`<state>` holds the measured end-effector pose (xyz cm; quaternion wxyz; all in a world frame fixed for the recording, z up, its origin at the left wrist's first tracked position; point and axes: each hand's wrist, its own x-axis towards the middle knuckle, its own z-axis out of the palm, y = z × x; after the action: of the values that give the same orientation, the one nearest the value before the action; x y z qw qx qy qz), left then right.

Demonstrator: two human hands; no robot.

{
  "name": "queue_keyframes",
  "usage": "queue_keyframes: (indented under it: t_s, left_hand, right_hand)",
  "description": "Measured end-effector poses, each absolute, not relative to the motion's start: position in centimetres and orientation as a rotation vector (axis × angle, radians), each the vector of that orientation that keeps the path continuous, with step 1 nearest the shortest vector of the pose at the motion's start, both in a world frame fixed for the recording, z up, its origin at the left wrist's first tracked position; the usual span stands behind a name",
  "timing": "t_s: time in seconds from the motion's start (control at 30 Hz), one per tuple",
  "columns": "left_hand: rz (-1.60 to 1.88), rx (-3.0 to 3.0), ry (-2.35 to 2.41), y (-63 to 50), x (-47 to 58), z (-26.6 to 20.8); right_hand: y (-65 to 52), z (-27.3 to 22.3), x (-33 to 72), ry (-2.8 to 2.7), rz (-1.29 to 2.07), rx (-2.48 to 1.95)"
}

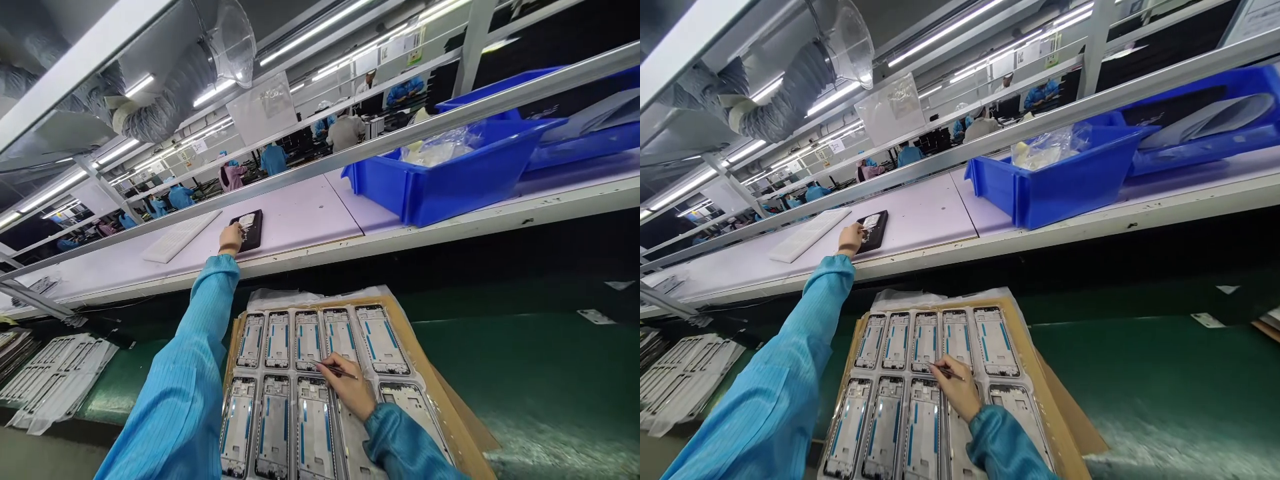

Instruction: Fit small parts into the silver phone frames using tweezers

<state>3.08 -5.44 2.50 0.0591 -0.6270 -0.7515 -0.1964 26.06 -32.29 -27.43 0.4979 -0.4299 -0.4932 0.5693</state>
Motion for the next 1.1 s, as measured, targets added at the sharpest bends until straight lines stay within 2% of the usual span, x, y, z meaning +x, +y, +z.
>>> queue_keyframes:
  t_s: [0.13, 0.23, 0.33, 0.43, 0.53, 0.63, 1.1]
  left_hand:
    - [-0.944, -1.96, -2.185, -8.9, 4.4, 3.1]
    - [-1.392, -2.079, -2.043, -15.9, 6.5, 1.5]
    - [-2.228, -2.115, -1.871, -25.2, 9.5, -1.3]
    - [-2.599, -2.049, -1.842, -33.1, 13.2, -3.2]
    - [-2.775, -2.036, -1.853, -37.3, 16.0, -3.8]
    - [-2.844, -1.996, -1.957, -39.2, 16.9, -4.0]
    - [-2.956, -1.884, -2.097, -41.4, 18.1, -5.0]
  right_hand:
    - [-32.1, -26.9, 26.1, -1.147, 1.383, -1.036]
    - [-31.7, -24.9, 26.4, -1.051, 1.352, -1.008]
    - [-32.3, -20.5, 27.9, -0.948, 1.31, -0.891]
    - [-34.1, -14.8, 30.4, -1.017, 1.14, -0.593]
    - [-36.0, -10.2, 32.7, -1.185, 1.021, -0.288]
    - [-37.4, -8.3, 33.4, -1.267, 0.981, -0.245]
    - [-39.8, -8.7, 34.3, -1.315, 0.969, -0.372]
